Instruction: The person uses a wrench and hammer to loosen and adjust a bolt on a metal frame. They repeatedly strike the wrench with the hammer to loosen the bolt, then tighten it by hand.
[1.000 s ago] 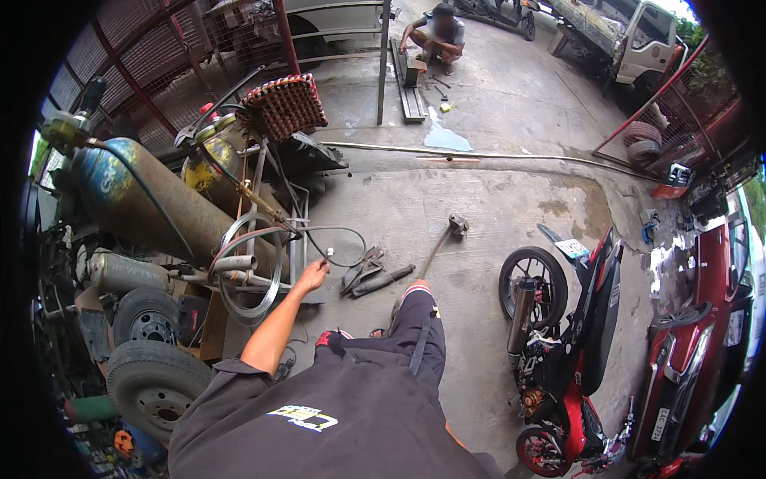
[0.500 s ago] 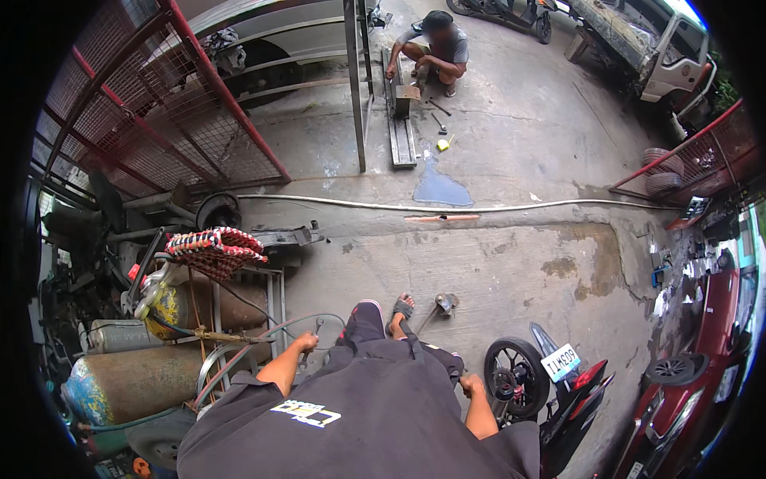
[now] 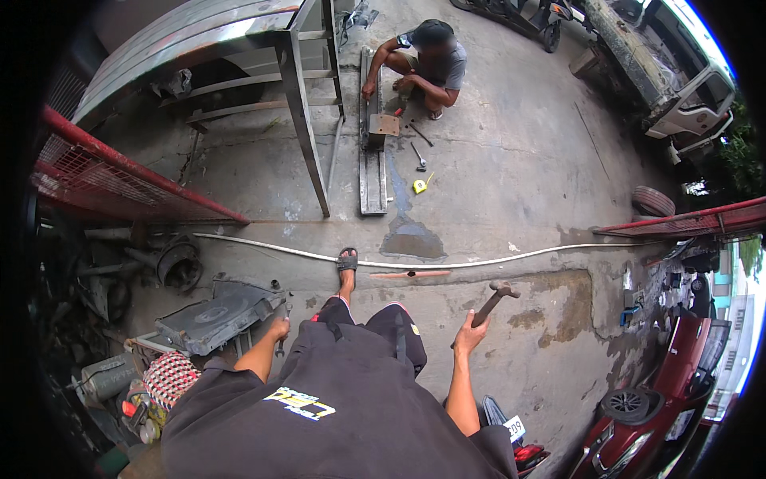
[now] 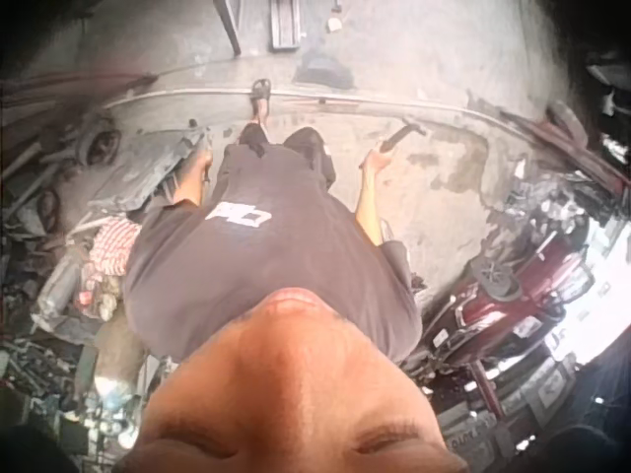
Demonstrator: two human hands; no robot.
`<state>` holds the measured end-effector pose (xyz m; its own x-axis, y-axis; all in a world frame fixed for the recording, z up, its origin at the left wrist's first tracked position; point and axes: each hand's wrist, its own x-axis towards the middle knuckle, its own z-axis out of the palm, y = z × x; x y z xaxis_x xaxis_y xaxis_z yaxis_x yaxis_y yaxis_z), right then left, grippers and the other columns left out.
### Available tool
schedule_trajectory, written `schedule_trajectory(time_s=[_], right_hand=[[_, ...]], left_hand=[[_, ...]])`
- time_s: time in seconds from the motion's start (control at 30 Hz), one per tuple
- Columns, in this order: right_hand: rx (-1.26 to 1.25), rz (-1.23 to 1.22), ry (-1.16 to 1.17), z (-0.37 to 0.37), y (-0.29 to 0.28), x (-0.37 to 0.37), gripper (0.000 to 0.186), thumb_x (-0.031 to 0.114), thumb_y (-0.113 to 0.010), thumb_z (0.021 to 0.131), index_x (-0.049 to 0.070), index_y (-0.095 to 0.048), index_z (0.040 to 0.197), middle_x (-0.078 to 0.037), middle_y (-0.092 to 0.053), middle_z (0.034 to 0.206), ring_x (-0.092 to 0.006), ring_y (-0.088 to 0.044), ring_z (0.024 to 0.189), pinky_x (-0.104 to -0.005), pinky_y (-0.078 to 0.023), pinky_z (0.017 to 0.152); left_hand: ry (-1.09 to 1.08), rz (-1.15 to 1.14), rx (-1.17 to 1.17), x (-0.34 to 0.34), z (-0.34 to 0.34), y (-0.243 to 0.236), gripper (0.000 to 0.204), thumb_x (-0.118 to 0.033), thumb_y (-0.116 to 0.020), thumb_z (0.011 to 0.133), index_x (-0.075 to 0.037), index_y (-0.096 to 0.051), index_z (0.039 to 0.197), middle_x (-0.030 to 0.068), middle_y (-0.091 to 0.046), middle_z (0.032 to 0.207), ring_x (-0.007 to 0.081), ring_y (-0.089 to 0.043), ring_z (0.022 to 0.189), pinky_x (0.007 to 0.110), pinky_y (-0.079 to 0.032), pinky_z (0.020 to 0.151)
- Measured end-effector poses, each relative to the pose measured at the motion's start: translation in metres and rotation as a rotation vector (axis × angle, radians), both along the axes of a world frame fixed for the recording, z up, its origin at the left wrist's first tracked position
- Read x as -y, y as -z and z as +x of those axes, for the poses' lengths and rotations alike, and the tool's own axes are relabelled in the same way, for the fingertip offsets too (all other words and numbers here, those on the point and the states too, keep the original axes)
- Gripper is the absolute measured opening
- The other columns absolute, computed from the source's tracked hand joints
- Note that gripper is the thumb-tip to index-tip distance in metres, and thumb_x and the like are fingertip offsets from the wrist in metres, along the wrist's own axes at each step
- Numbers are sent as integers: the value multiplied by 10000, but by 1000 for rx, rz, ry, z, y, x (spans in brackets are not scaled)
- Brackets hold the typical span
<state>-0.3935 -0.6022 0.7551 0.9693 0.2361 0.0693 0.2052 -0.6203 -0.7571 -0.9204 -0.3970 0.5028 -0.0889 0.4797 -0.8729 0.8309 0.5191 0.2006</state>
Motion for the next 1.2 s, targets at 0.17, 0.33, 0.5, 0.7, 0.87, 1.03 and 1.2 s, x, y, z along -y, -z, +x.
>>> schedule_trajectory(time_s=[0.17, 0.33, 0.5, 0.7, 0.87, 1.03, 1.2], right_hand=[[-283, 233, -33, 52, 21, -130, 239, 195, -645, 973, -31, -605, 1040, -46, -617, 918, -149, -546, 861, -321, -448, 803], [-48, 303, -236, 172, 49, -252, 177, 74, -622, 976, -15, -569, 1119, -65, -594, 1050, -151, -545, 986, -313, -450, 901], [188, 416, -377, 280, 170, -404, 194, 146, -647, 987, 6, -546, 1075, -75, -580, 1046, -218, -566, 1159, -369, -453, 993], [2, 446, -268, 320, 533, -455, 161, 94, -666, 970, 14, -578, 1079, -89, -631, 1055, -152, -583, 995, -302, -475, 903], [-189, 592, -168, 309, 732, -451, 191, 112, -677, 967, 25, -563, 1093, -9, -568, 979, -106, -532, 897, -257, -451, 833], [4, 331, -260, 321, 735, -441, 280, 140, -675, 971, 1, -583, 1196, -16, -597, 985, -109, -540, 918, -274, -444, 869], [4, 164, -372, 303, 701, -474, 230, 143, -641, 987, -4, -606, 1160, -19, -609, 1005, -110, -531, 935, -258, -424, 853]], left_hand=[[332, 472, 331, -240, 217, -110, 454, -377, -386, 1044, 10, -600, 1144, 269, -660, 1108, 447, -604, 1103, 496, -464, 943], [261, 583, 776, -385, 398, -141, 338, -331, -479, 1051, -18, -606, 1073, 73, -675, 888, 146, -629, 800, 306, -498, 721], [103, 505, 1003, -453, 497, -50, 313, -308, -486, 1059, -31, -607, 1140, 76, -689, 985, 154, -650, 901, 303, -523, 797], [-43, 315, 1040, -480, 519, 181, 313, -315, -496, 1057, -34, -606, 1140, 90, -690, 1011, 181, -699, 929, 285, -544, 792], [-138, 319, 987, -527, 540, 326, 325, -308, -497, 1055, -12, -573, 1166, 149, -687, 1092, 241, -713, 1007, 324, -577, 856], [-464, 145, 1035, -565, 568, 416, 304, -250, -497, 1058, 28, -587, 1145, 159, -689, 1085, 259, -717, 949, 332, -586, 831], [-504, 343, 994, -603, 598, 463, 272, -237, -537, 1043, 22, -613, 1011, 104, -685, 839, 207, -711, 768, 288, -550, 656]])
